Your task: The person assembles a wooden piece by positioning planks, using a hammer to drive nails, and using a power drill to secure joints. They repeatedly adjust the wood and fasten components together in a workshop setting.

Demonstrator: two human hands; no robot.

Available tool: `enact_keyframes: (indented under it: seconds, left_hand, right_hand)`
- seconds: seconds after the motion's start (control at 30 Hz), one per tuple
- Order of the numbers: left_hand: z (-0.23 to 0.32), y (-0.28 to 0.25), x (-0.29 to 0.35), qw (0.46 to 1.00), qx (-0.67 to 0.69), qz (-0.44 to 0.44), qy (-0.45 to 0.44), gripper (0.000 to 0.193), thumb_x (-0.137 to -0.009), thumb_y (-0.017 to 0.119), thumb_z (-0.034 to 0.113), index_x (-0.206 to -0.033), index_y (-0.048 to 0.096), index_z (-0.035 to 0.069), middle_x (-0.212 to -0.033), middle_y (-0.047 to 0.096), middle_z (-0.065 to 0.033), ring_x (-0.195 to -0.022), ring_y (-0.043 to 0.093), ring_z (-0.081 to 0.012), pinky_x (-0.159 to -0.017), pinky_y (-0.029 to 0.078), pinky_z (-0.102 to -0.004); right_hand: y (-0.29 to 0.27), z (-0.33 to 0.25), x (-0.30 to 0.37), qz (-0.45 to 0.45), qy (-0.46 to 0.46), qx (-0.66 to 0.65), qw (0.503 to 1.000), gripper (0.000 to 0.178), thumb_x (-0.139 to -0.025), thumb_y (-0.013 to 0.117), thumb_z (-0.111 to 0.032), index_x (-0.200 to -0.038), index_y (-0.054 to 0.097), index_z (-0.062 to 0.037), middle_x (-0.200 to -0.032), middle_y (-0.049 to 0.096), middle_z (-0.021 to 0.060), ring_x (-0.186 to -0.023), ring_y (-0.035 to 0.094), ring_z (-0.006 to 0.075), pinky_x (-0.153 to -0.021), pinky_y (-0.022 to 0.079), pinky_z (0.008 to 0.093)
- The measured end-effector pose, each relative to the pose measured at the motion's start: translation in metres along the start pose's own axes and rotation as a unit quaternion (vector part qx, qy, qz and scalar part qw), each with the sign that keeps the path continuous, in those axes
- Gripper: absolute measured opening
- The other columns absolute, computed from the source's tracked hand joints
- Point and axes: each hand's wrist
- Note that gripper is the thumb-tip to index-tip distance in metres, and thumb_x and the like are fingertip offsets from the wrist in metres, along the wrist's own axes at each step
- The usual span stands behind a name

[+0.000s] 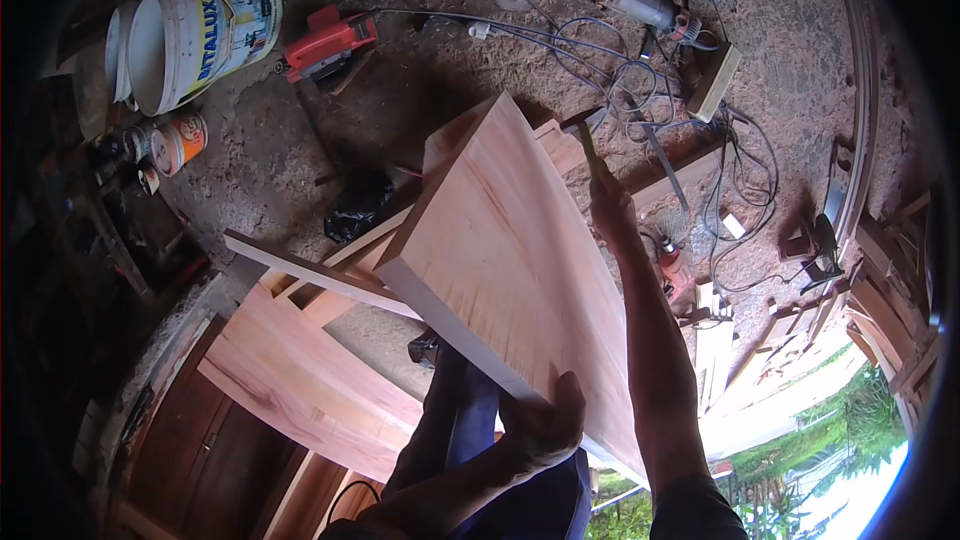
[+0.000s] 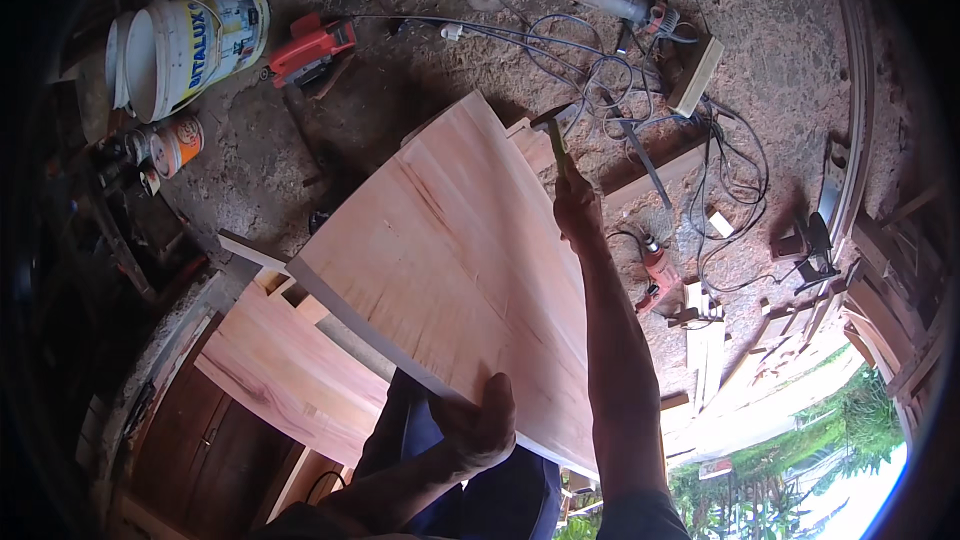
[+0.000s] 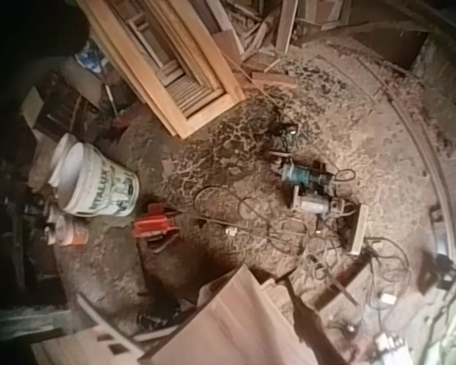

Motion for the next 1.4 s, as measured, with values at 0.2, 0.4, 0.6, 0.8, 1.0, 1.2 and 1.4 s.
enact_keyframes:
  seconds: [0.2,0.4,0.6,0.8,1.0,1.2,1.4]
  left_hand:
    - [0.013,-0.001,0.026,0.937,0.190,-0.172,-0.237,0.043,-0.085,0.064,0.017,-0.125,0.053,0.006,-0.114,0.050,-0.0251,-0.098,0.054,-0.0414,-0.075,0.048,-0.0534]
    - [-0.132,0.039,-0.025,0.735,0.550,0.111,-0.380,0.053,-0.100,0.041,0.039,-0.136,0.040,0.000,-0.133,0.048,-0.0223,-0.125,0.048,-0.0308,-0.107,0.035,-0.0433]
    - [-0.308,0.266,-0.203,0.833,0.478,-0.170,-0.219,0.049,-0.099,0.045,0.041,-0.113,0.064,-0.002,-0.111,0.067,-0.0152,-0.111,0.061,-0.0245,-0.098,0.043,-0.0362]
    - [-0.251,0.397,-0.248,0.772,0.156,-0.613,0.067,0.055,-0.089,0.050,0.052,-0.096,0.068,0.001,-0.086,0.068,-0.0195,-0.080,0.065,-0.0307,-0.075,0.049,-0.0436]
    - [-0.236,0.416,-0.240,0.670,-0.004,-0.707,0.226,0.033,-0.084,0.050,0.032,-0.096,0.069,0.008,-0.083,0.068,-0.0144,-0.077,0.063,-0.0241,-0.072,0.049,-0.0370]
    - [-0.245,0.456,-0.232,0.627,0.033,-0.734,0.261,0.025,-0.076,0.056,0.019,-0.094,0.070,0.009,-0.086,0.069,-0.0073,-0.079,0.062,-0.0171,-0.069,0.049,-0.0324]
    - [-0.253,0.460,-0.224,0.648,0.220,-0.719,0.123,0.031,-0.073,0.059,0.009,-0.102,0.069,0.006,-0.089,0.069,-0.0062,-0.082,0.063,-0.0177,-0.071,0.050,-0.0316]
  right_hand:
    - [0.006,0.000,0.003,0.098,-0.038,-0.026,0.994,0.047,-0.099,0.045,-0.024,-0.145,0.041,-0.0171,-0.071,0.060,0.0121,-0.048,0.055,0.0180,-0.043,0.047,0.0370]
    - [0.024,0.042,-0.019,0.145,-0.040,-0.054,0.987,0.046,-0.098,0.046,-0.022,-0.143,0.043,-0.0137,-0.087,0.064,0.0163,-0.054,0.058,0.0193,-0.052,0.049,0.0392]
    - [0.019,0.028,-0.016,0.006,0.044,-0.115,0.992,0.046,-0.097,0.047,-0.024,-0.141,0.044,-0.0129,-0.086,0.066,0.0163,-0.048,0.057,0.0187,-0.042,0.048,0.0357]
    - [0.008,0.072,-0.013,0.048,0.042,-0.074,0.995,0.047,-0.097,0.048,-0.023,-0.142,0.042,-0.0126,-0.100,0.065,0.0255,-0.088,0.066,0.0379,-0.076,0.050,0.0455]
    - [0.004,0.068,0.002,0.076,0.028,-0.125,0.989,0.046,-0.097,0.050,-0.019,-0.141,0.042,-0.0070,-0.092,0.064,0.0237,-0.084,0.066,0.0288,-0.074,0.049,0.0405]
    - [0.019,0.059,0.008,0.123,0.040,-0.151,0.980,0.048,-0.097,0.053,-0.016,-0.142,0.041,-0.0068,-0.116,0.061,0.0263,-0.102,0.063,0.0240,-0.084,0.049,0.0358]
    - [0.019,0.036,0.008,0.065,0.059,-0.135,0.987,0.047,-0.096,0.054,-0.017,-0.140,0.042,-0.0041,-0.101,0.064,0.0276,-0.090,0.067,0.0371,-0.075,0.051,0.0427]
Point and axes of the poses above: each hand's wrist, its own x-axis away from the middle knuckle, its own y-axis out of the palm, z = x × y
